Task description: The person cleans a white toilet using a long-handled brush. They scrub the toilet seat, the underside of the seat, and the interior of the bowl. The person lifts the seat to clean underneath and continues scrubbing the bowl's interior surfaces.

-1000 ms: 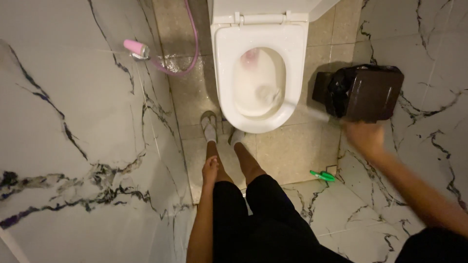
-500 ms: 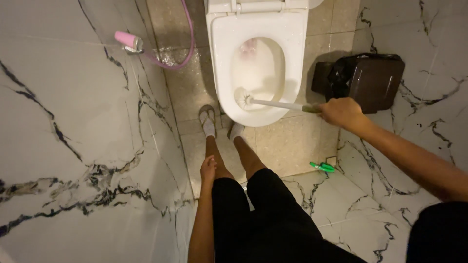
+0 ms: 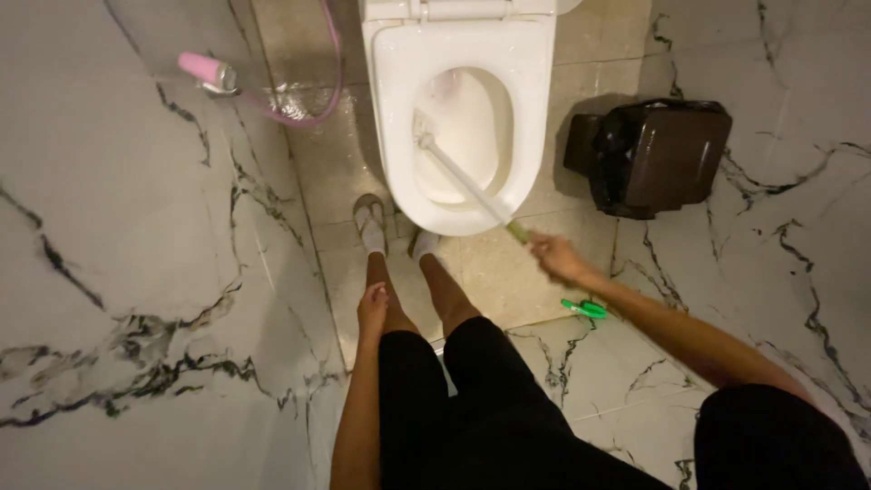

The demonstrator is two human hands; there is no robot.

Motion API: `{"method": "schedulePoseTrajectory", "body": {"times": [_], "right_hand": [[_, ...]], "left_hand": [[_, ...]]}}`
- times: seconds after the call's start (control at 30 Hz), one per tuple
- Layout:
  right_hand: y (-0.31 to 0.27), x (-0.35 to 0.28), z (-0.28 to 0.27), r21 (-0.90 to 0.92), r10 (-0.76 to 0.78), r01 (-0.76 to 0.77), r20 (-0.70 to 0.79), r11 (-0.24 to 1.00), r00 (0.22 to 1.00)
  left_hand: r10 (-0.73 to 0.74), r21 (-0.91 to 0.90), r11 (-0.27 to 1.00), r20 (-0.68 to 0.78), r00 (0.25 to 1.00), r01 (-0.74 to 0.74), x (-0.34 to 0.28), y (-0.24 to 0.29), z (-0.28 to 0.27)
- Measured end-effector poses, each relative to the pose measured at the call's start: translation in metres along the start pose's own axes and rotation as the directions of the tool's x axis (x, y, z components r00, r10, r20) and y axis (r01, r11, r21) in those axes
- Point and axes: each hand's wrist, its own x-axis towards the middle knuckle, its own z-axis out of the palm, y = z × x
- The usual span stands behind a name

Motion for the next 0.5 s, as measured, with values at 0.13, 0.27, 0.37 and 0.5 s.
{"method": "schedulePoseTrajectory", "body": {"times": [0.13,0.27,0.37,0.5], "right_hand": [[0.037,-0.022,0.0,-0.008,-0.075,0.076,0.091,0.997,0.993],[0.065,-0.028,-0.087,-0.784,-0.175,0.127,0.024,0.607,0.984],[0.018,-0.037,-0.142,-0.994,-0.284,0.048,0.017,0.103,0.959],[0.003,-0.011,-0.142,-0.988,-0.536,-0.155,-0.128,-0.005,0.835]], "left_hand": [[0.146,0.121,0.983,-0.055,0.988,-0.138,0.013,-0.015,0.015],[0.11,0.161,0.981,-0.029,0.993,-0.104,0.009,-0.009,0.027],[-0.05,0.01,0.999,0.046,0.998,0.05,0.01,-0.005,0.032],[-0.076,0.006,0.997,0.001,0.997,0.076,-0.005,0.018,0.028]]}}
